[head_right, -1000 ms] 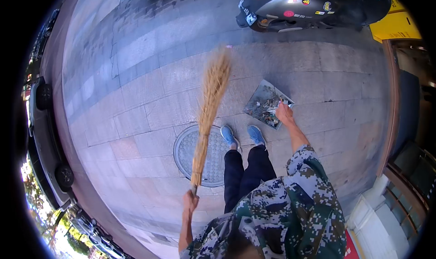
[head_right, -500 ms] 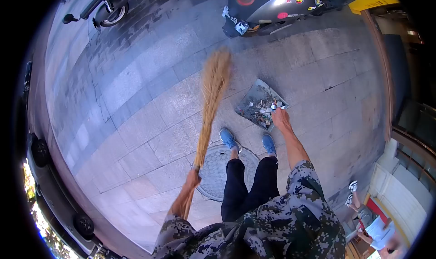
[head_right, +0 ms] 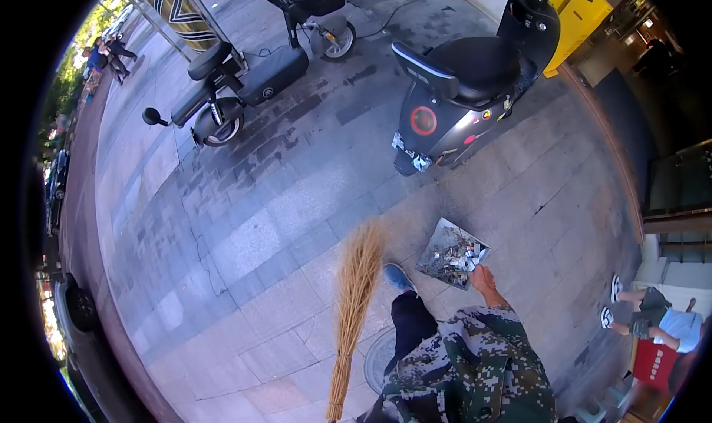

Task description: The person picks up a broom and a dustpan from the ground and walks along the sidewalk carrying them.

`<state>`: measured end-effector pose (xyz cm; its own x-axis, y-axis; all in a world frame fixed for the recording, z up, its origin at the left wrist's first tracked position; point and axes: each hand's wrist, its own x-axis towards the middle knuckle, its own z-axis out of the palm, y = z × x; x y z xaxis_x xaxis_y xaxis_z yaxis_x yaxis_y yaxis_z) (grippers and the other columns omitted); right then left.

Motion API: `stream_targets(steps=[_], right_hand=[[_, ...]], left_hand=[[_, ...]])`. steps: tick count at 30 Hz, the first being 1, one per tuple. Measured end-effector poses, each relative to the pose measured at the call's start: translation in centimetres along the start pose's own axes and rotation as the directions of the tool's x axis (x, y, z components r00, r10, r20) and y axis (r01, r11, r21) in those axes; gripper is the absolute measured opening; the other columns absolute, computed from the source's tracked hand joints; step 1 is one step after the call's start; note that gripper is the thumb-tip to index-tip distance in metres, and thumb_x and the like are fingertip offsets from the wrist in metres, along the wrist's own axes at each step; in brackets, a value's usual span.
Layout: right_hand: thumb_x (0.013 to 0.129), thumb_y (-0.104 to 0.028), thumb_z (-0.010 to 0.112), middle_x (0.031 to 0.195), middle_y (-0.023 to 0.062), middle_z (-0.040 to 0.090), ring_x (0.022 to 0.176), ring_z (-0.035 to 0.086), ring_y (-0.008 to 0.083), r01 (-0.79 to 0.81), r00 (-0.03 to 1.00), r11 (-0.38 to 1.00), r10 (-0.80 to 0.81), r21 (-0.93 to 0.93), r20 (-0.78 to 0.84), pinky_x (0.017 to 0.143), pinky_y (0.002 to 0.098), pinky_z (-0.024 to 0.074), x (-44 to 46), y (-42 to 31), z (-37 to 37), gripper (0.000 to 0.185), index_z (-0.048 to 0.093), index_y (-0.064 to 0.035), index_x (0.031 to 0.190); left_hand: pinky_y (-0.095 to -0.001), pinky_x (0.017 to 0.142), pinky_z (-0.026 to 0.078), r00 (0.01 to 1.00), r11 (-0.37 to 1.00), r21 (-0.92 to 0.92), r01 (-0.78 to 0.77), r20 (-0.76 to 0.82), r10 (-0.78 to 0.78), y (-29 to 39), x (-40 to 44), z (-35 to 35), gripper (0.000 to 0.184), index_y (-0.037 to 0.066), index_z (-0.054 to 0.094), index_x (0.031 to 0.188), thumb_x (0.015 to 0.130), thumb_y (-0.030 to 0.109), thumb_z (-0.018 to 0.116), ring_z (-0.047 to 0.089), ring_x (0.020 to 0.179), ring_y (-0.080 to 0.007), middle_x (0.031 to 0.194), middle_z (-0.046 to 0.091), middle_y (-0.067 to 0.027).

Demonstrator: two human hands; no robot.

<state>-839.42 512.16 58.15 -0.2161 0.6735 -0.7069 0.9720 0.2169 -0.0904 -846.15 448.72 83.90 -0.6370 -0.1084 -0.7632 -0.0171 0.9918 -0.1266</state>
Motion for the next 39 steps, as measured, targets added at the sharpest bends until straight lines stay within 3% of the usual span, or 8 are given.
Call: stream_targets(steps=[1, 2, 4, 16, 23, 30, 38, 39], right_hand=[[0.075, -0.029, 0.055, 0.093, 0.0224, 0.056, 0.091, 0.053, 0.0376, -0.004, 1.000, 1.000, 0.004, 0.007, -0.008, 0.076, 0.0428, 0.0434, -0.5, -2.0, -0.7, 0.035, 0.053, -0.0012, 0.096], [0.074, -0.029, 0.055, 0.095, 0.0227, 0.055, 0.091, 0.053, 0.0372, -0.007, 1.000, 1.000, 0.008, -0.014, 0.015, 0.077, 0.0427, 0.0432, -1.0, -4.6, -1.3, 0.036, 0.053, -0.0010, 0.097], [0.074, -0.029, 0.055, 0.096, 0.0229, 0.055, 0.092, 0.052, 0.0369, -0.015, 0.999, 1.000, 0.015, -0.027, 0.030, 0.078, 0.0427, 0.0430, -0.7, -9.5, -2.0, 0.037, 0.053, -0.0008, 0.098], [0.072, -0.031, 0.059, 0.102, 0.0216, 0.054, 0.095, 0.052, 0.0356, -0.159, 0.987, 0.972, 0.155, 0.172, 0.033, 0.078, 0.0447, 0.0428, 2.8, -36.9, -9.5, 0.039, 0.056, -0.0008, 0.097], [0.071, -0.031, 0.059, 0.092, 0.0220, 0.058, 0.090, 0.055, 0.0364, -0.200, 0.977, 0.927, 0.212, 0.316, -0.004, 0.075, 0.0427, 0.0452, 8.7, -50.6, -9.9, 0.036, 0.058, 0.0007, 0.090], [0.072, -0.031, 0.057, 0.091, 0.0237, 0.058, 0.089, 0.055, 0.0379, -0.126, 0.971, 0.845, 0.211, 0.519, -0.109, 0.074, 0.0436, 0.0450, 14.7, -60.1, -15.4, 0.038, 0.057, 0.0020, 0.090], [0.074, -0.034, 0.054, 0.092, 0.0249, 0.056, 0.086, 0.054, 0.0400, -0.269, 0.946, 0.722, 0.321, 0.637, 0.035, 0.073, 0.0464, 0.0441, 32.3, -68.7, -23.3, 0.040, 0.056, 0.0014, 0.092], [0.075, -0.034, 0.054, 0.093, 0.0249, 0.056, 0.086, 0.054, 0.0403, -0.262, 0.941, 0.710, 0.337, 0.654, 0.012, 0.073, 0.0466, 0.0441, 34.5, -69.1, -25.0, 0.039, 0.056, 0.0013, 0.092]], left_hand=[[-0.0449, 0.056, 0.042, 0.999, 0.997, -0.062, -0.039, -0.011, 0.039, -0.4, 1.4, 0.3, 0.017, 0.006, 0.055, 0.077, 0.068, 0.020, 0.054, 0.054, 0.063, -0.0364, 0.068, 0.057, -0.0192], [-0.0442, 0.058, 0.043, 0.993, 0.990, -0.103, 0.096, 0.077, -0.089, 0.3, 3.4, -1.0, 0.016, 0.005, 0.056, 0.078, 0.069, 0.018, 0.053, 0.056, 0.066, -0.0325, 0.070, 0.058, -0.0193], [-0.0445, 0.058, 0.043, 0.990, 0.985, -0.119, 0.122, 0.082, -0.113, 3.3, 7.9, -4.5, 0.016, 0.005, 0.055, 0.077, 0.068, 0.018, 0.053, 0.056, 0.066, -0.0333, 0.070, 0.058, -0.0197], [-0.0462, 0.059, 0.043, 0.971, 0.987, -0.066, -0.148, -0.199, 0.132, 11.7, 26.2, -29.6, 0.014, 0.001, 0.053, 0.071, 0.064, 0.013, 0.055, 0.055, 0.067, -0.0386, 0.069, 0.057, -0.0219], [-0.0458, 0.057, 0.043, 0.920, 0.931, 0.055, -0.362, -0.141, 0.366, 19.9, 44.6, -49.7, 0.014, -0.001, 0.053, 0.069, 0.060, 0.010, 0.056, 0.054, 0.064, -0.0405, 0.066, 0.056, -0.0229], [-0.0455, 0.058, 0.043, 0.764, 0.761, 0.144, -0.632, -0.043, 0.643, 39.6, 58.3, -68.4, 0.011, -0.004, 0.053, 0.064, 0.062, 0.007, 0.051, 0.054, 0.067, -0.0421, 0.066, 0.055, -0.0266], [-0.0439, 0.062, 0.043, 0.692, 0.626, 0.328, -0.708, 0.144, 0.707, 66.3, 66.3, -76.6, 0.018, -0.006, 0.055, 0.069, 0.062, 0.010, 0.054, 0.055, 0.070, -0.0420, 0.070, 0.056, -0.0261], [-0.0429, 0.061, 0.043, 0.728, 0.681, 0.284, -0.675, 0.108, 0.677, 70.3, 65.9, -77.0, 0.019, -0.007, 0.054, 0.069, 0.061, 0.011, 0.054, 0.055, 0.069, -0.0413, 0.069, 0.056, -0.0264]])
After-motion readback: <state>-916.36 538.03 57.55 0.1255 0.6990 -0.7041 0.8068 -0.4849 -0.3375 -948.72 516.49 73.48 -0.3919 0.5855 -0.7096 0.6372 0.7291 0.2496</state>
